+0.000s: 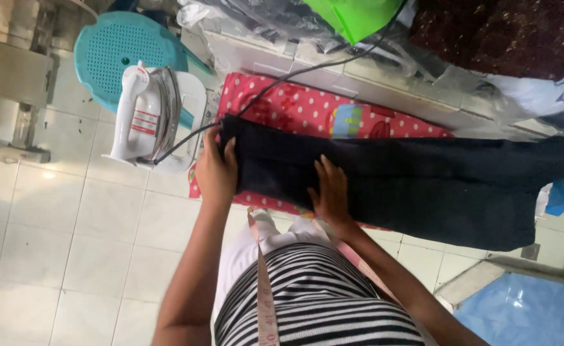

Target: Ironing a white garment and a pair of dark trousers on an ironing board.

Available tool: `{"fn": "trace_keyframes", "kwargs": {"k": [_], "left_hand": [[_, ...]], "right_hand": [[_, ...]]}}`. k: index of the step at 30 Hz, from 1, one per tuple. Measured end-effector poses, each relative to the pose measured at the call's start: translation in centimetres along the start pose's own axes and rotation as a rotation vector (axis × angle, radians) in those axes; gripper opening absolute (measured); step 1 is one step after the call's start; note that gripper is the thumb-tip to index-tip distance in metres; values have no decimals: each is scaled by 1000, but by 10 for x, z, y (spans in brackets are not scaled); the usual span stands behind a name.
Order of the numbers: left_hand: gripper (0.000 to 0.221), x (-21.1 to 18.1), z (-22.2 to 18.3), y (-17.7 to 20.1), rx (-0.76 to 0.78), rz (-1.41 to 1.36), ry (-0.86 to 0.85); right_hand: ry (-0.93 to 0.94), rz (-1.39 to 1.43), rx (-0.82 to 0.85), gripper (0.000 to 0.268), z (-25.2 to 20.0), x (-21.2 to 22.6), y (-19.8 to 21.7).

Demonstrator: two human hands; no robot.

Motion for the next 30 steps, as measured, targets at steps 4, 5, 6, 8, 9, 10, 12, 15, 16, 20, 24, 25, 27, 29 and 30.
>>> {"fn": "trace_keyframes", "kwargs": {"k": [4,5,6,8,9,10,12,15,16,20,24,25,27,29,30], "left_hand": [[45,3,17,-7,168,-32,29],[55,8,25,-12,249,-53,79],[55,34,30,-24,249,-48,68],[81,90,36,-53,356,-63,155],[81,82,32,-47,359,-60,149],[63,73,27,-41,397,-114,98],[46,65,18,-30,439,-162,40],[42,65,11,-26,395,-234,-26],[27,68,11,-27,336,-234,-154],[11,80,33,-48,205,-305,-411],[21,80,61,-63,216,-354,-444],[27,80,65,-69,198,-289,-402],[33,83,70,-79,190,-243,-366],[34,77,78,-100,220,-195,-292],[34,76,75,-103,246,-231,-331]], "right_hand": [[-156,117,331,80,-6,19,-23],[-167,86,366,83,-3,19,-27],[-174,89,356,83,-2,20,-27],[-202,61,352,97,-5,22,-23],[-209,62,348,97,-8,23,-26],[-182,35,348,91,-12,24,-29],[-162,10,345,87,-14,30,-31],[-203,43,343,82,-8,29,-27],[-209,77,357,82,-8,27,-27],[-210,254,201,84,-11,3,-22],[-233,95,-22,67,10,-40,28],[-238,40,-79,58,16,-60,43],[-249,-38,-136,50,26,-104,57],[-216,-176,-91,46,31,-162,70],[-244,-225,-107,46,35,-178,71]]}}
Point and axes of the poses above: each hand's wrist, its own z-axis towards the middle knuckle, its own y-axis out of the back of the hand, x = y × z, the point moved 2 cm from there along z, towards the middle knuckle, and after that the axes turned 11 degrees about z, right-handed, at the moved point
